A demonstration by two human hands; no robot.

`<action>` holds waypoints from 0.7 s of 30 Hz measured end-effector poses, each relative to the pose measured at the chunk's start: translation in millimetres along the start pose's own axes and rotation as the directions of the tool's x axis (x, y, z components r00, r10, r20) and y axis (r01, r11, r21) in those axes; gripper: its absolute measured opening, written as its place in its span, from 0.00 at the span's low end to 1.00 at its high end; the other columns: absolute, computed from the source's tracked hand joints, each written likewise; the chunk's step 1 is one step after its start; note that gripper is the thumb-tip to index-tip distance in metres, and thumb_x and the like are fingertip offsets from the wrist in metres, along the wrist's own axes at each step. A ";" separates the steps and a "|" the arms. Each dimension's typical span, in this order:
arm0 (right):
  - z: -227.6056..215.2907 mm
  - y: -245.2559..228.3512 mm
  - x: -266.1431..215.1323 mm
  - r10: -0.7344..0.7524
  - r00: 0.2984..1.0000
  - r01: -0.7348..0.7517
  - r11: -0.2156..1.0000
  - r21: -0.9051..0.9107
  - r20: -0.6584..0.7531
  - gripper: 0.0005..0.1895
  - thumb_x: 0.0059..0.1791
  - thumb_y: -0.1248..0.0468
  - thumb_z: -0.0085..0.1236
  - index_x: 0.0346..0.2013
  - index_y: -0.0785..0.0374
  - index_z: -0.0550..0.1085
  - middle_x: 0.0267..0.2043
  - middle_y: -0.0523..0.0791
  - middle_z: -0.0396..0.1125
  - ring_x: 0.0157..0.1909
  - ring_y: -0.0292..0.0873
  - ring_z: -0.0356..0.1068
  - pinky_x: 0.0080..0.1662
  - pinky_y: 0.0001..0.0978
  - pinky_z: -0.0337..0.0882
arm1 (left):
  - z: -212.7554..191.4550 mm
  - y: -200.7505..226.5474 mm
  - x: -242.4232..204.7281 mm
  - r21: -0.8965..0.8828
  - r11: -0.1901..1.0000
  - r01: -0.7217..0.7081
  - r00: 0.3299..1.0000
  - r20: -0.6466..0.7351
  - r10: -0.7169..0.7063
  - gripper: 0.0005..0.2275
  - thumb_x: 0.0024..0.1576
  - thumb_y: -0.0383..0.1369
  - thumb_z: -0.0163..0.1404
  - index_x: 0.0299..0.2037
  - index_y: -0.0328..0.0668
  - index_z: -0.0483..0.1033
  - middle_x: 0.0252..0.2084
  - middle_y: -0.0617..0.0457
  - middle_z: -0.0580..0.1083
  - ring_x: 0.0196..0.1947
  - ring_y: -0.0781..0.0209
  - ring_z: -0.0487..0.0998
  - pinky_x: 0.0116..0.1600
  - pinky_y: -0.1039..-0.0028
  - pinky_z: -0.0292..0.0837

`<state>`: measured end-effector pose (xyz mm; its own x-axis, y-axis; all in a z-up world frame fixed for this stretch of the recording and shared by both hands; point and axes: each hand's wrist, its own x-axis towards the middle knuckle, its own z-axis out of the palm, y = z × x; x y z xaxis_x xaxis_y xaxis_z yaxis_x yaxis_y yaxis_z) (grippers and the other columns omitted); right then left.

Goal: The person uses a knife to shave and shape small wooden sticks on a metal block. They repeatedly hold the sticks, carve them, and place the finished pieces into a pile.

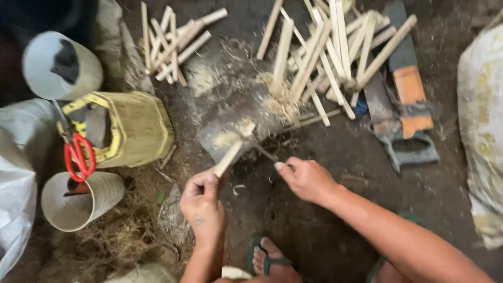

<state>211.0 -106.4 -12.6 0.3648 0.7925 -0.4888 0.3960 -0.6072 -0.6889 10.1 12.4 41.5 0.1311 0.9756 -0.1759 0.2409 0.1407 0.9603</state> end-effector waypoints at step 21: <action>-10.6 12.2 13.0 -0.067 0.995 0.069 0.997 -0.025 0.078 0.30 0.54 0.38 0.42 0.38 0.61 0.77 0.27 0.54 0.74 0.32 0.58 0.76 0.36 0.49 0.74 | 0.3 -0.8 -0.8 -0.009 0.999 -0.052 0.998 0.027 0.052 0.08 0.65 0.30 0.53 0.41 0.29 0.79 0.41 0.47 0.79 0.39 0.66 0.75 0.48 0.74 0.73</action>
<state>229.6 -104.1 -21.7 0.2706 0.8332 -0.4822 0.4408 -0.5525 -0.7074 10.1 11.5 40.8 0.1691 0.9768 -0.1311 0.2247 0.0913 0.9701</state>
